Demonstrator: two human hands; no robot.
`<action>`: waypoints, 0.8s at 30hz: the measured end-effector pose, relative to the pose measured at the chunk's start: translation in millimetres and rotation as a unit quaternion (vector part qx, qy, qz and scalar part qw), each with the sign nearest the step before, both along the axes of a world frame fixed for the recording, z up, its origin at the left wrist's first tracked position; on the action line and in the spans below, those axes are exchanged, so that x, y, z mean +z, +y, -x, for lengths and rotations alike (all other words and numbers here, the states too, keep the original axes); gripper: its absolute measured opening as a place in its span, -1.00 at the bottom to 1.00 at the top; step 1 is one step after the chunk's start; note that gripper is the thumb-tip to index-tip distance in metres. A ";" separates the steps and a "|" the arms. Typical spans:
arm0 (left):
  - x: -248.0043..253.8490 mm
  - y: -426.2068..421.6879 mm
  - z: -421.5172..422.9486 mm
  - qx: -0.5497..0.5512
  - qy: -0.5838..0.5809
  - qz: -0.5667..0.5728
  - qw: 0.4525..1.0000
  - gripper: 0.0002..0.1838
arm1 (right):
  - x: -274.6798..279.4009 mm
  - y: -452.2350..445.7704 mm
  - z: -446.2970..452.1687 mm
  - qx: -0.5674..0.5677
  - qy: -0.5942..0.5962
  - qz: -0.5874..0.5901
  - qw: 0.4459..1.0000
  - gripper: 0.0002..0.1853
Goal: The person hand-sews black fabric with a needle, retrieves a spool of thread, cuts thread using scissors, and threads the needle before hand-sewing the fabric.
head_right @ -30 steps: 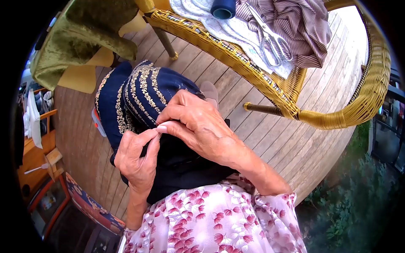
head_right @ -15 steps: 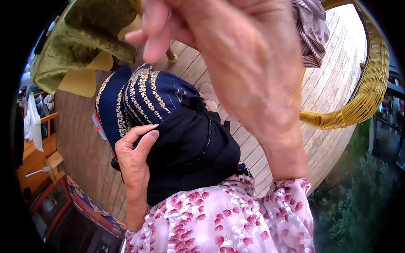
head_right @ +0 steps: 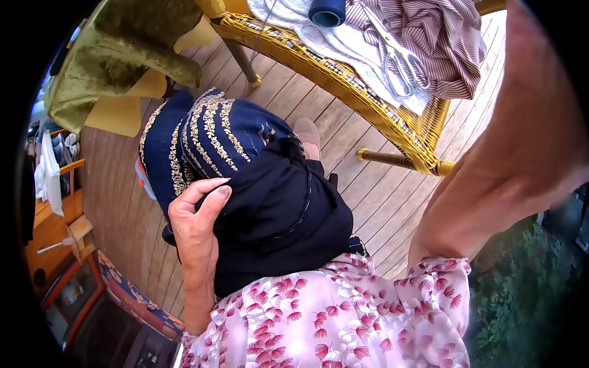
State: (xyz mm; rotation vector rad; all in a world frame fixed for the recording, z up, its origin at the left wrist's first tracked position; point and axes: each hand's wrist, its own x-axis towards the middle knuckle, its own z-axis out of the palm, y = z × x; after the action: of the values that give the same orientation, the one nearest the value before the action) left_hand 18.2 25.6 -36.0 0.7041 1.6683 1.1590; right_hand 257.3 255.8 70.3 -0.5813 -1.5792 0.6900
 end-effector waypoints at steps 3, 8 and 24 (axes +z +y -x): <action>0.3 2.2 -1.0 0.005 0.002 -0.005 1.000 -0.86 | 3.7 -2.6 5.4 -0.066 -0.038 -0.022 0.997 -0.76; 2.2 0.2 1.5 -0.004 0.014 0.024 1.000 -0.86 | -22.6 -48.3 53.8 -0.069 -0.012 0.166 0.984 -0.75; 4.3 -1.0 2.6 -0.013 -0.029 0.002 1.000 -0.84 | -119.3 -175.8 73.2 0.104 -0.214 0.272 0.932 -0.78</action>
State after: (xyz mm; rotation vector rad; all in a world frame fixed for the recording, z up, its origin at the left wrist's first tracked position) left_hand 15.6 24.5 -31.7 0.6818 1.6087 1.1470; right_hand 184.1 80.0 -49.0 -1.0366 -1.8728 1.2457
